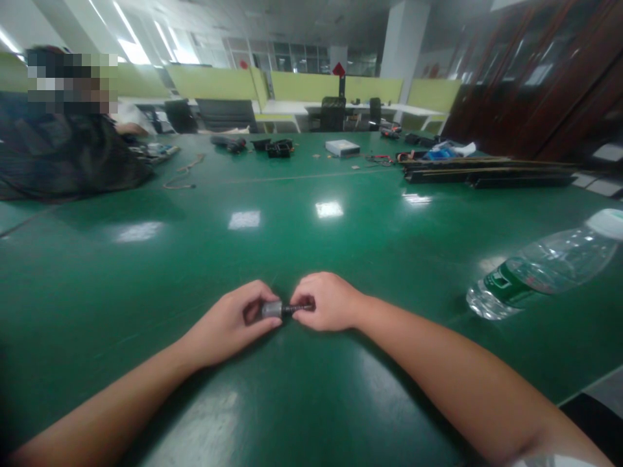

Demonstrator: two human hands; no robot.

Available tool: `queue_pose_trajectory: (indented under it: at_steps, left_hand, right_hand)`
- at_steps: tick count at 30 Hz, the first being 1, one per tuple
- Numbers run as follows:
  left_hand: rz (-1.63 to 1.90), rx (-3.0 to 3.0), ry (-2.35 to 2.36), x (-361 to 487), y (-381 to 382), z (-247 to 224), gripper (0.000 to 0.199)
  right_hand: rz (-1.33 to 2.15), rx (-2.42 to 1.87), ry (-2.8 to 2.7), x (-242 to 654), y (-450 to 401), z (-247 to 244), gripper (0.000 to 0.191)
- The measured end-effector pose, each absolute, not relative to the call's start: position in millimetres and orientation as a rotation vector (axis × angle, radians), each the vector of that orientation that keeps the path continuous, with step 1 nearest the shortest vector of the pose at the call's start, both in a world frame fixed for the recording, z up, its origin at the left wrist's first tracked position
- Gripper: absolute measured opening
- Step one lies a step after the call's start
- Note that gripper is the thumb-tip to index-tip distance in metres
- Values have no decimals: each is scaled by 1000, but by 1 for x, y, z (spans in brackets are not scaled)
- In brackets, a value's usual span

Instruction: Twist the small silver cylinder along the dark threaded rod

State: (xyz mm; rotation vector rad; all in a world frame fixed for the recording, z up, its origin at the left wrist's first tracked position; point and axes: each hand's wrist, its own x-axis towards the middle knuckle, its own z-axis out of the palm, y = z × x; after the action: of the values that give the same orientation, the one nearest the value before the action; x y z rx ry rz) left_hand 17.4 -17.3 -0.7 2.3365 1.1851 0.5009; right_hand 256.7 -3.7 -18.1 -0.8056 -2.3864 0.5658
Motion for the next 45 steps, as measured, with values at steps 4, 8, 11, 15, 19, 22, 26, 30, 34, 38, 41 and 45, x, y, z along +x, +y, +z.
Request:
queue_pose_trajectory:
  at_steps: [4,8,11,15,19,22,26,30,34,38,41,45]
  left_hand:
    - [504,2345,1164,16,-17,-2,22]
    - [504,2354,1150,16,-16,-3,24]
    - [502,2354,1153,16,-16,-2,25]
    - [509,2357,1153,17,-17,-1,25]
    - [514,2352,1156,17,-17,1,24]
    - [506,2354,1159,18,-17,1,23]
    - [498,2353,1188,18,-18,1,23]
    - [489,2354,1187,19,-18,1,22]
    - [478,2362,1184,19,-18,2,25]
    - [471,2345,1181,19,-18,4,30]
    - [470,2331,1185,20,-19,5,30]
    - [462,2359,1197,20,-19,5,26]
  right_hand:
    - [614,-775,-2400,264,1,-16,5]
    - [713,-832,-2472,277,9,-13,6]
    - [761,-922,-2493,285,14,-11,8]
    - [791,-939,-2492,288,16,-11,8]
    - [823,-936,-2481,286,14,-12,8]
    - [804,-938,-2445,279,10,-14,8]
    - [752,-892,-2369,267,3,-13,12]
    - [796,-852,-2338,261,0,-11,20]
    - [773,-852,-2361,261,1,-13,17]
    - [745,-846,-2382,262,2,-15,17]
    - [729,-844,-2390,262,2,-15,16]
    - [709,-848,-2405,261,0,-13,16]
